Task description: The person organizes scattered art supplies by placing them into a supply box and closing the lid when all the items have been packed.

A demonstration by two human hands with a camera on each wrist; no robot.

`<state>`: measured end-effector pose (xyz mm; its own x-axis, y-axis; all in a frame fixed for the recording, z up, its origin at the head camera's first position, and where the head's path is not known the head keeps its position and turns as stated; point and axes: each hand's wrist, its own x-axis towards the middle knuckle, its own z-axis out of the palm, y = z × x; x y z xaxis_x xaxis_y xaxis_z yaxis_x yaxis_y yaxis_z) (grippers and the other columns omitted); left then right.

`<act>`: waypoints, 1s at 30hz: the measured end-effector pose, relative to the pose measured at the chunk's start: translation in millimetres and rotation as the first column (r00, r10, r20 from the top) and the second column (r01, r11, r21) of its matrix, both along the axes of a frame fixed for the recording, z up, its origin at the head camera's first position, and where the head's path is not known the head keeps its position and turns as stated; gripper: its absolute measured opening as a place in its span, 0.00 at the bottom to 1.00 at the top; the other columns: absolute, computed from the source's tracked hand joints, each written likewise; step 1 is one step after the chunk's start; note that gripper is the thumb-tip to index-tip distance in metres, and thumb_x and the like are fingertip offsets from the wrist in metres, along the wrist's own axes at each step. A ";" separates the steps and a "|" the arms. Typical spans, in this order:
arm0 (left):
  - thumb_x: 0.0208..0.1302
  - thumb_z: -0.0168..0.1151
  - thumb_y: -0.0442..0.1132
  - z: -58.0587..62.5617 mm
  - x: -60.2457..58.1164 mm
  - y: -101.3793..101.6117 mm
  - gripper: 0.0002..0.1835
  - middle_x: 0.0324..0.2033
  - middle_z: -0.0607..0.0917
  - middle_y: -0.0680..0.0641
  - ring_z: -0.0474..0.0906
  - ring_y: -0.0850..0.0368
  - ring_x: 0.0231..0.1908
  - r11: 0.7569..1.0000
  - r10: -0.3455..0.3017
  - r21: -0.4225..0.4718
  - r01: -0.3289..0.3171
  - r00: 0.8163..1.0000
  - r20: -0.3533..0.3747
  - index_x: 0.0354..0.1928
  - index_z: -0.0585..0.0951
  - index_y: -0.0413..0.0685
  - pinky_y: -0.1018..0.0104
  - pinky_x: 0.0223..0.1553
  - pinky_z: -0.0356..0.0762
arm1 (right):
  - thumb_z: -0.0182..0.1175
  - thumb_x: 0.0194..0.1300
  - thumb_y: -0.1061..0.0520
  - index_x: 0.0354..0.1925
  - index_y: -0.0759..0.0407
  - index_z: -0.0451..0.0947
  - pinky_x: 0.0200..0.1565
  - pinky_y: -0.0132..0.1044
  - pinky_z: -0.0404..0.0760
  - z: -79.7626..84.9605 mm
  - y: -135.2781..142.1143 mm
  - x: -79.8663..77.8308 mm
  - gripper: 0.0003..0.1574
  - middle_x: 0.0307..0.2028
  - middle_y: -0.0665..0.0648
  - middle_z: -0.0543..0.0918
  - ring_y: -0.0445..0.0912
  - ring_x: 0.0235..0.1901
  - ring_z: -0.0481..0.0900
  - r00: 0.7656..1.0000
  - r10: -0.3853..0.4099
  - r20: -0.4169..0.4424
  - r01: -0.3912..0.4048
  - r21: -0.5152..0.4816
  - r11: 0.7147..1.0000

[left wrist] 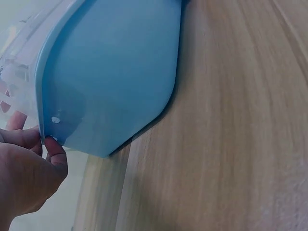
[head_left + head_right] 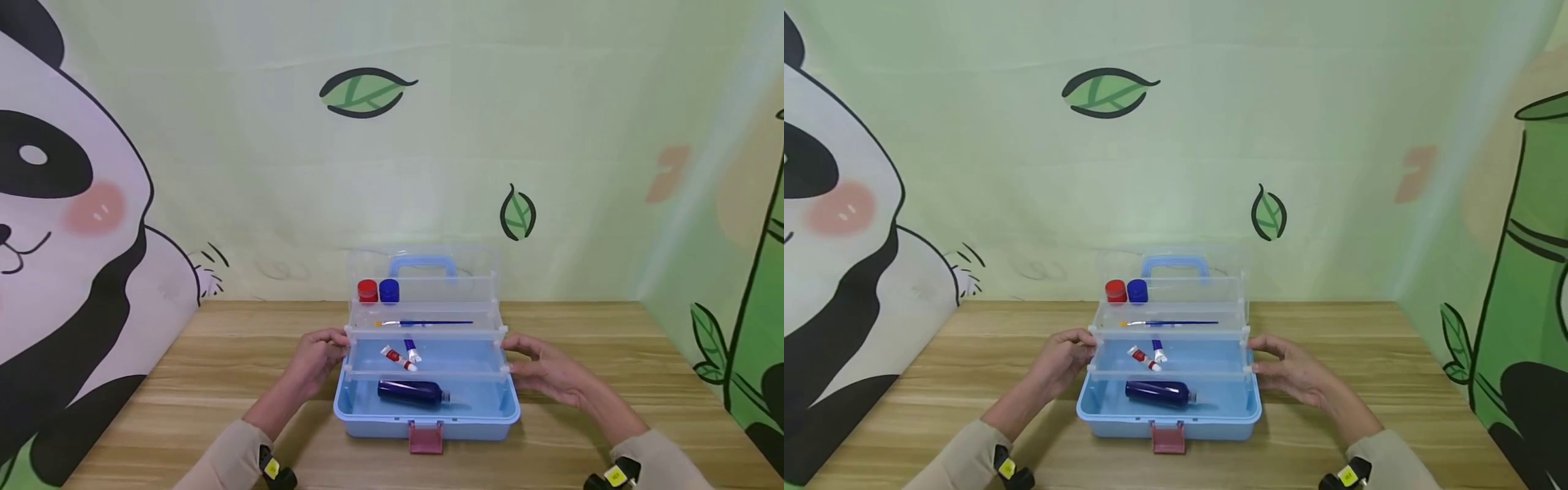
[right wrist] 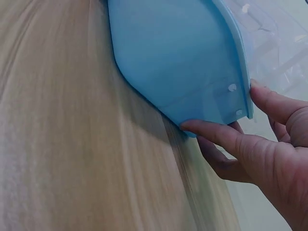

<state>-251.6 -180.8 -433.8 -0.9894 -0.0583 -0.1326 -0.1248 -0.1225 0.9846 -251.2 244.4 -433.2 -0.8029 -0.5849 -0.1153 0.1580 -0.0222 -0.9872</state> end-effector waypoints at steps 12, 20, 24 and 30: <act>0.71 0.57 0.26 9.9 12.7 -8.0 0.09 0.39 0.85 0.45 0.79 0.48 0.38 0.993 -0.072 -0.080 0.085 0.986 0.147 0.36 0.85 0.43 0.59 0.39 0.78 | 0.56 0.74 0.65 0.55 0.52 0.71 0.58 0.47 0.79 -5.7 -2.8 8.3 0.15 0.61 0.60 0.60 0.48 0.56 0.75 0.999 -0.005 -0.051 0.004 -0.016 1.000; 0.67 0.56 0.22 7.1 15.5 -7.1 0.12 0.36 0.84 0.45 0.79 0.51 0.34 0.996 -0.045 -0.065 0.053 0.992 0.121 0.32 0.85 0.41 0.62 0.37 0.80 | 0.56 0.75 0.63 0.53 0.51 0.72 0.57 0.45 0.79 -5.6 -5.0 11.5 0.11 0.61 0.57 0.63 0.47 0.56 0.75 0.997 -0.034 -0.064 0.034 -0.013 0.999; 0.66 0.54 0.19 -0.4 18.2 -9.4 0.16 0.32 0.83 0.48 0.79 0.55 0.32 1.000 -0.019 0.007 0.018 0.998 0.061 0.27 0.84 0.41 0.65 0.37 0.80 | 0.53 0.77 0.62 0.54 0.50 0.77 0.58 0.43 0.79 -13.7 -8.6 17.4 0.13 0.62 0.51 0.68 0.45 0.58 0.76 0.996 -0.054 -0.066 0.050 -0.068 0.996; 0.78 0.43 0.30 5.2 31.4 -29.6 0.04 0.50 0.80 0.36 0.83 0.52 0.43 0.960 -0.087 0.274 0.058 0.992 0.095 0.46 0.68 0.37 0.61 0.49 0.83 | 0.40 0.83 0.58 0.73 0.58 0.52 0.63 0.45 0.75 -15.2 -4.0 33.5 0.26 0.67 0.55 0.69 0.44 0.58 0.77 0.977 -0.116 0.176 0.171 -0.337 0.926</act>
